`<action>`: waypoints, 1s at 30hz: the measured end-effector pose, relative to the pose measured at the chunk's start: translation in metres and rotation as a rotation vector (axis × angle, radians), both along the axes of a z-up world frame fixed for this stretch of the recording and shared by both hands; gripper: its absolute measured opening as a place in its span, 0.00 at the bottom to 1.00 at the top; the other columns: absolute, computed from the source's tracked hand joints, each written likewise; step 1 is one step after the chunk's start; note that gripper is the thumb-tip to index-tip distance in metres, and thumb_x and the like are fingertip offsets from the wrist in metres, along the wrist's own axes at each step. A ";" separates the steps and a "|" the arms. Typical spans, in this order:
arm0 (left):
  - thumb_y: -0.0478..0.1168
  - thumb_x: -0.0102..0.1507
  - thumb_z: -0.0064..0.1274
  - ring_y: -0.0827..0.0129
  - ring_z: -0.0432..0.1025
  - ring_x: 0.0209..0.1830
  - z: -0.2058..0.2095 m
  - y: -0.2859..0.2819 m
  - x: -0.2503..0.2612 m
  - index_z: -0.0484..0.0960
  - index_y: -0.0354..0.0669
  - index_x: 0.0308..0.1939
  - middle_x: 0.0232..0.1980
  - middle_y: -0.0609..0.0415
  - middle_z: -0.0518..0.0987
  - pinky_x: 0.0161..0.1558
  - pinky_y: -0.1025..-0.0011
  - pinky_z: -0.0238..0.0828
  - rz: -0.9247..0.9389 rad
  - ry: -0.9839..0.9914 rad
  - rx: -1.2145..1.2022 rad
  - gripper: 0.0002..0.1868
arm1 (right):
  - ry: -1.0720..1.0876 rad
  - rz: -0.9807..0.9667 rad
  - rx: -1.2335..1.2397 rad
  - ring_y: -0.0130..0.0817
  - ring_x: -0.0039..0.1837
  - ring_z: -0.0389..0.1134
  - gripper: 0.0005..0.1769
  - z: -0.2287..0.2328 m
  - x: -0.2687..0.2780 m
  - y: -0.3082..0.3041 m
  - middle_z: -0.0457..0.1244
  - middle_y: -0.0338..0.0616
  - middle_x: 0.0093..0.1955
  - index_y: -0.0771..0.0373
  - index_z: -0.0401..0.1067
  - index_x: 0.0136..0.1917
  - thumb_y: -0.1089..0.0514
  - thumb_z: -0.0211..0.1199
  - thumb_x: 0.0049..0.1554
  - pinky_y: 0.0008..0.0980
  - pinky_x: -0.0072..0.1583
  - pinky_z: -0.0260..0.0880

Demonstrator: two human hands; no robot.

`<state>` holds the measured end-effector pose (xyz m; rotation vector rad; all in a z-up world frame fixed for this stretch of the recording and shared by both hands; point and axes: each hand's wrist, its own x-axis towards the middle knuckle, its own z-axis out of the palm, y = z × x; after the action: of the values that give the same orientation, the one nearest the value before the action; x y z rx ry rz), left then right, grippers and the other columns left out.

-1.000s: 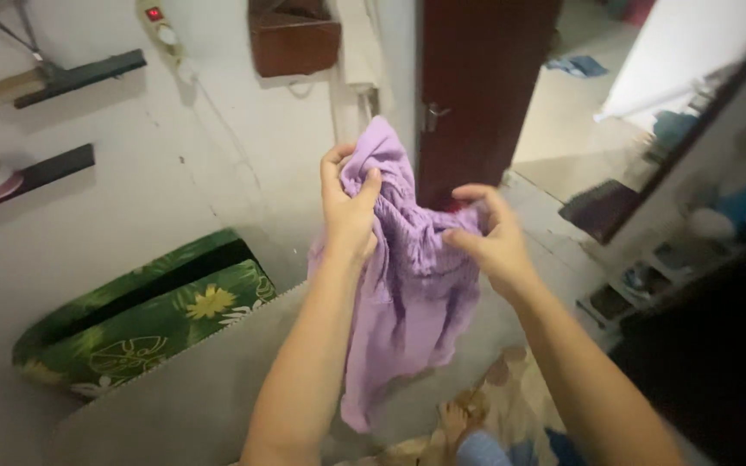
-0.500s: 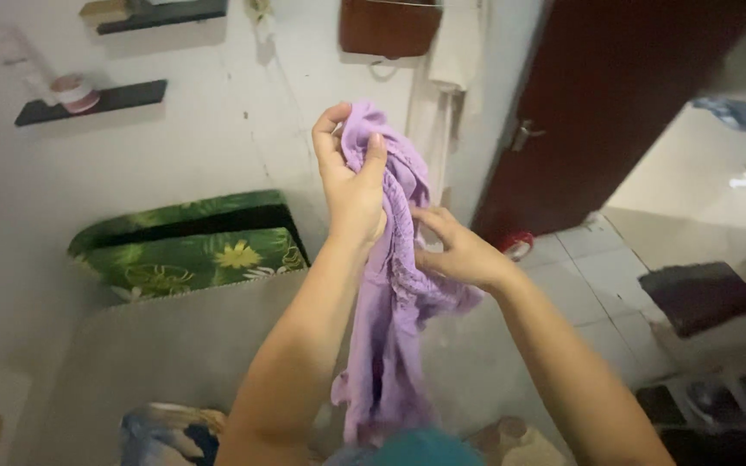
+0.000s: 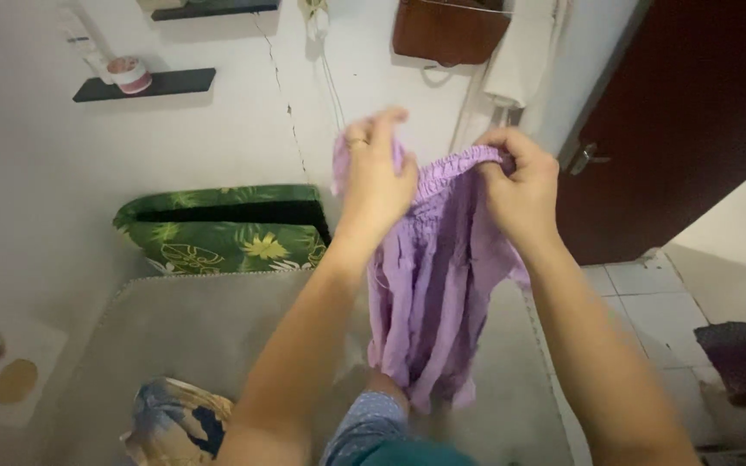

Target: Organizing a bed by arranging pillows, bolsters, and folding clothes.

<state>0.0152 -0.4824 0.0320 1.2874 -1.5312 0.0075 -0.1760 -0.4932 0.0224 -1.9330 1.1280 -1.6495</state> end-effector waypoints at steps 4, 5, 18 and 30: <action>0.42 0.61 0.57 0.43 0.65 0.63 0.014 -0.019 -0.007 0.77 0.56 0.61 0.63 0.38 0.68 0.60 0.47 0.62 0.050 -0.179 0.417 0.23 | 0.020 0.009 0.004 0.22 0.47 0.69 0.11 -0.005 0.014 -0.053 0.70 0.36 0.44 0.65 0.76 0.50 0.73 0.59 0.55 0.24 0.51 0.70; 0.43 0.63 0.57 0.44 0.67 0.62 0.003 -0.039 -0.008 0.80 0.56 0.58 0.62 0.39 0.72 0.60 0.47 0.62 0.052 -0.196 0.331 0.18 | 0.002 0.030 0.012 0.24 0.48 0.70 0.12 -0.009 0.017 -0.068 0.70 0.39 0.44 0.65 0.76 0.50 0.73 0.59 0.54 0.25 0.51 0.70; 0.36 0.59 0.63 0.67 0.81 0.40 -0.036 -0.255 0.028 0.83 0.37 0.50 0.43 0.47 0.85 0.45 0.70 0.77 -0.424 0.338 0.149 0.16 | 0.105 -0.120 -0.116 0.39 0.49 0.71 0.13 -0.020 0.071 -0.262 0.68 0.47 0.47 0.63 0.79 0.46 0.73 0.64 0.48 0.34 0.52 0.71; 0.31 0.61 0.59 0.80 0.72 0.31 -0.022 -0.395 0.067 0.83 0.34 0.42 0.33 0.55 0.82 0.35 0.77 0.71 -0.285 0.502 -0.172 0.07 | 0.049 0.011 -0.501 0.40 0.53 0.58 0.14 -0.023 0.121 -0.394 0.50 0.50 0.54 0.61 0.72 0.45 0.75 0.59 0.48 0.33 0.53 0.66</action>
<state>0.0824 -0.8774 0.0102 0.8435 -1.2316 -0.3366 -0.0552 -0.8869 -0.0001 -2.2756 0.7628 -2.0338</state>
